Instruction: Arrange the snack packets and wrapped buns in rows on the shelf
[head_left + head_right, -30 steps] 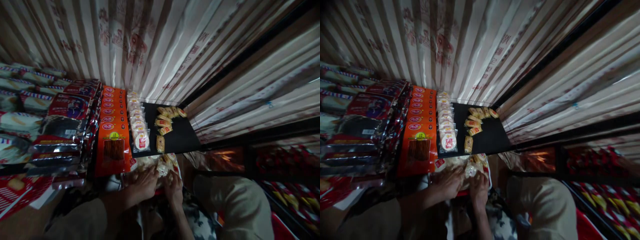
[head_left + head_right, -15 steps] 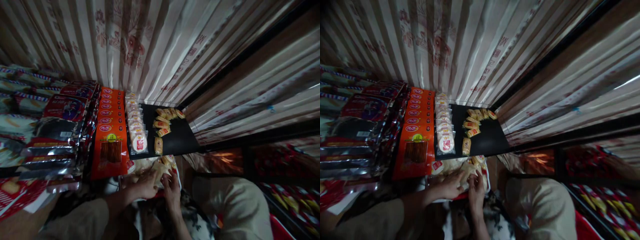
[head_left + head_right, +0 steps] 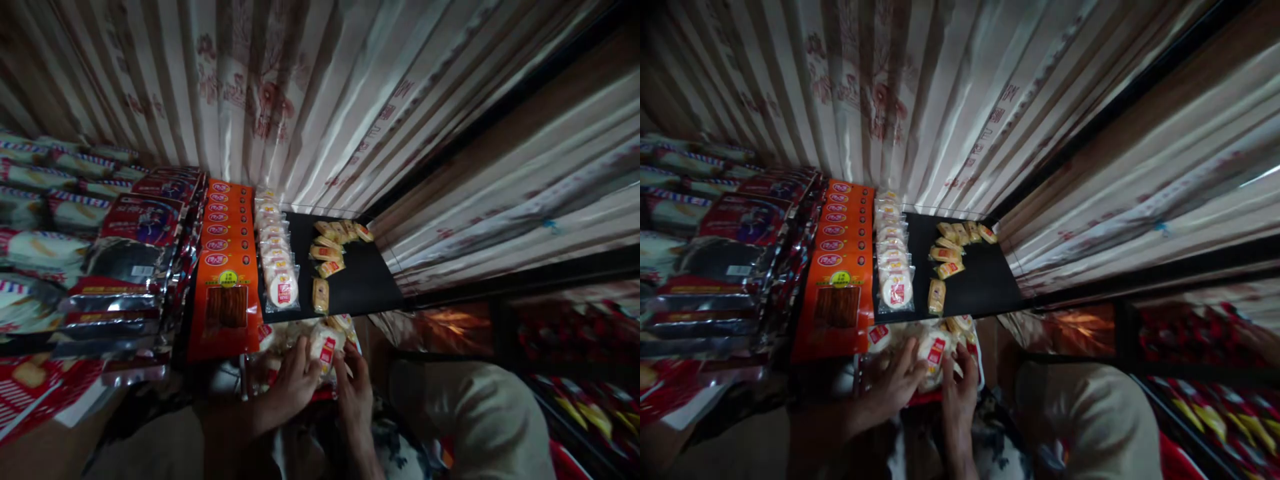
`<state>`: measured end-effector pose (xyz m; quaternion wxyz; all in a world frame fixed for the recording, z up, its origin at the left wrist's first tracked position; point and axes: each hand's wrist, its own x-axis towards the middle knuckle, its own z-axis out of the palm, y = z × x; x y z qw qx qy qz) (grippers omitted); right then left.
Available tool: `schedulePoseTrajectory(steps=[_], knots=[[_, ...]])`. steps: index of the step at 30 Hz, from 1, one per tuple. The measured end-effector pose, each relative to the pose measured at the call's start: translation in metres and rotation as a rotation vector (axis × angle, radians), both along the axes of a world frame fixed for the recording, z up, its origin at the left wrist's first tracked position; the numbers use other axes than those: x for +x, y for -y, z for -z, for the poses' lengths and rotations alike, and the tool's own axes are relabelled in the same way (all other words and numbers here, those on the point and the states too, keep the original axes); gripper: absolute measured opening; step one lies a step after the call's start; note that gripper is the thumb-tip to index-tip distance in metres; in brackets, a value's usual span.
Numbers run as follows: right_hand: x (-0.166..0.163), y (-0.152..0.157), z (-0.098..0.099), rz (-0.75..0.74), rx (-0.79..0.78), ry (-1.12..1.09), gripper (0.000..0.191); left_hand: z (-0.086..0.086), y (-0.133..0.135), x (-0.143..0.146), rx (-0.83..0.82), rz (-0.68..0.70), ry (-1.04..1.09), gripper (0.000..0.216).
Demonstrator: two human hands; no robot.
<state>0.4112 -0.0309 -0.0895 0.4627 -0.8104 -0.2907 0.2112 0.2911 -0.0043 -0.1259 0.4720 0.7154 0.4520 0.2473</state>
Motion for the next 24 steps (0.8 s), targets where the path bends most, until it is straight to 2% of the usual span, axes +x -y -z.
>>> schedulePoseTrajectory(steps=[5, 9, 12, 14, 19, 24], knots=[[-0.006, -0.011, -0.013, -0.152, -0.022, -0.147, 0.055, -0.008, -0.009, -0.003, 0.003, -0.079, 0.030, 0.029], [-0.013, -0.029, -0.019, -0.139, 0.046, -0.095, 0.052, -0.033, -0.025, -0.011, 0.023, -0.218, 0.070, 0.046], [-0.017, -0.046, -0.025, -0.155, 0.133, -0.150, 0.047, -0.053, -0.032, -0.018, 0.142, -0.339, 0.102, 0.056], [-0.022, -0.056, -0.032, -0.177, 0.157, -0.198, 0.046, -0.062, -0.033, -0.021, 0.218, -0.355, 0.112, 0.056], [-0.033, -0.070, -0.045, -0.192, 0.135, -0.240, 0.048, -0.066, -0.034, -0.024, 0.249, -0.362, 0.126, 0.052], [-0.038, -0.075, -0.046, -0.139, 0.171, -0.277, 0.060, -0.067, -0.042, -0.026, 0.270, -0.421, 0.154, 0.048]])
